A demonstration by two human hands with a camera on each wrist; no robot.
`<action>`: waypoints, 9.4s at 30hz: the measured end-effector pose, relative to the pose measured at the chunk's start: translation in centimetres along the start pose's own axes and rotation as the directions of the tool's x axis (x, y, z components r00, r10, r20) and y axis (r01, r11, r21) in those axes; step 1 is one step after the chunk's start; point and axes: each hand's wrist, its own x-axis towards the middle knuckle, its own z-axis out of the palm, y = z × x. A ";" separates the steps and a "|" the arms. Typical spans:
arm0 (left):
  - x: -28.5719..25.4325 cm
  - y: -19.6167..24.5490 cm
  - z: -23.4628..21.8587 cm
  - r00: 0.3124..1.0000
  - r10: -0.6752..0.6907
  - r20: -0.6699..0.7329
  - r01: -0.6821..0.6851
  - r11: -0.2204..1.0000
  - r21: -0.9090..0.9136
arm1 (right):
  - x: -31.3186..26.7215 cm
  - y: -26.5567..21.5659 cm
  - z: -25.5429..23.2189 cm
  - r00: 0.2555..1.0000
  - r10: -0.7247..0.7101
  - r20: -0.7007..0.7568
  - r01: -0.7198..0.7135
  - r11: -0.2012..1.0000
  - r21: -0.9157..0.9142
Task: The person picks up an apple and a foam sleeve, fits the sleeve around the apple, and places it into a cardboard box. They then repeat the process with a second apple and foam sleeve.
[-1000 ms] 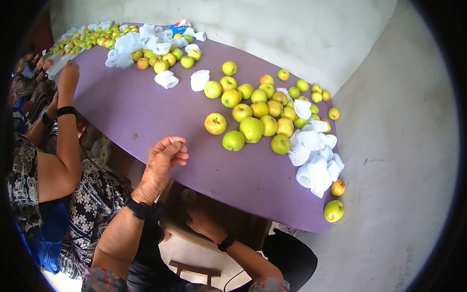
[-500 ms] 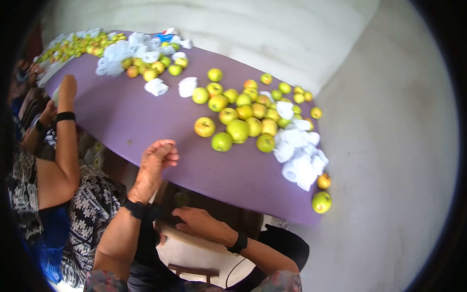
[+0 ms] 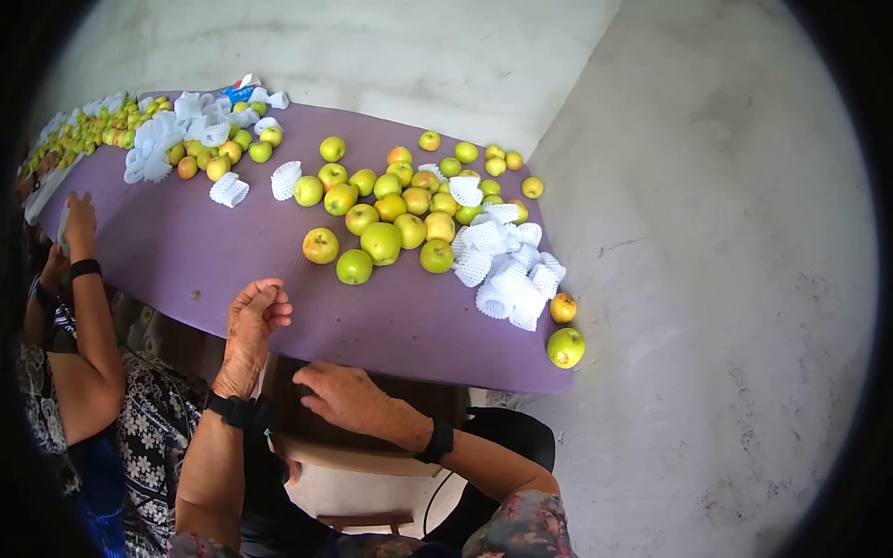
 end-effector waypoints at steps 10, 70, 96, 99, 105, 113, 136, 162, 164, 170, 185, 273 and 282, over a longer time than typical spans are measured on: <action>-0.4 -0.5 0.7 0.999 0.009 -0.033 -0.011 0.999 -0.034 | 0.5 0.2 -2.9 0.994 0.061 -0.092 -0.064 0.998 -0.026; 0.0 3.2 -2.3 0.982 0.190 -0.016 -0.190 0.963 -0.193 | 15.9 2.8 -7.1 0.977 0.199 0.082 -0.199 0.697 0.688; -0.3 0.8 -0.8 0.902 0.366 -0.230 -0.327 0.925 0.193 | 11.6 3.6 -3.5 0.958 0.087 -0.273 0.006 0.947 0.323; -0.5 1.0 -0.7 0.901 0.373 -0.220 -0.311 0.911 0.270 | 11.6 3.7 -2.7 0.933 -0.013 -0.359 0.066 0.989 0.135; -0.4 1.2 -1.5 0.915 0.349 -0.203 -0.231 0.865 0.445 | 12.0 4.5 -2.0 0.885 0.038 -0.463 -0.010 0.998 0.063; -1.7 1.8 -1.4 0.891 0.448 -0.072 -0.224 0.573 0.788 | 11.7 3.9 -2.0 0.886 -0.098 -0.453 0.067 0.994 -0.086; -1.9 1.7 -2.2 0.830 0.540 0.137 -0.333 0.284 0.899 | 10.5 3.9 1.0 0.939 0.022 -0.344 0.080 0.956 0.282; -0.7 2.5 -2.1 0.738 0.674 0.027 -0.305 0.298 0.905 | 7.7 10.4 -5.9 0.961 -0.009 -0.276 -0.186 0.717 -0.672; -0.7 2.5 -2.0 0.755 0.656 0.019 -0.297 0.316 0.901 | 7.5 10.6 -5.7 0.954 -0.026 -0.300 -0.187 0.728 -0.659; -0.5 2.6 -1.8 0.782 0.623 0.011 -0.295 0.355 0.887 | 7.1 10.1 -5.7 0.936 -0.005 -0.353 -0.203 0.810 -0.550; -1.2 1.3 1.6 0.804 0.587 0.091 -0.330 0.314 0.890 | 3.3 7.8 -5.9 0.897 0.442 -0.018 -0.072 0.187 0.980; -0.8 -2.8 3.8 0.938 0.340 0.070 -0.301 0.695 0.653 | 3.3 6.1 -5.3 0.929 0.309 -0.203 -0.006 0.560 0.828; -0.3 -2.4 3.0 0.964 0.259 0.067 -0.255 0.810 0.528 | 3.2 6.9 -5.4 0.958 0.275 -0.087 -0.062 0.489 0.870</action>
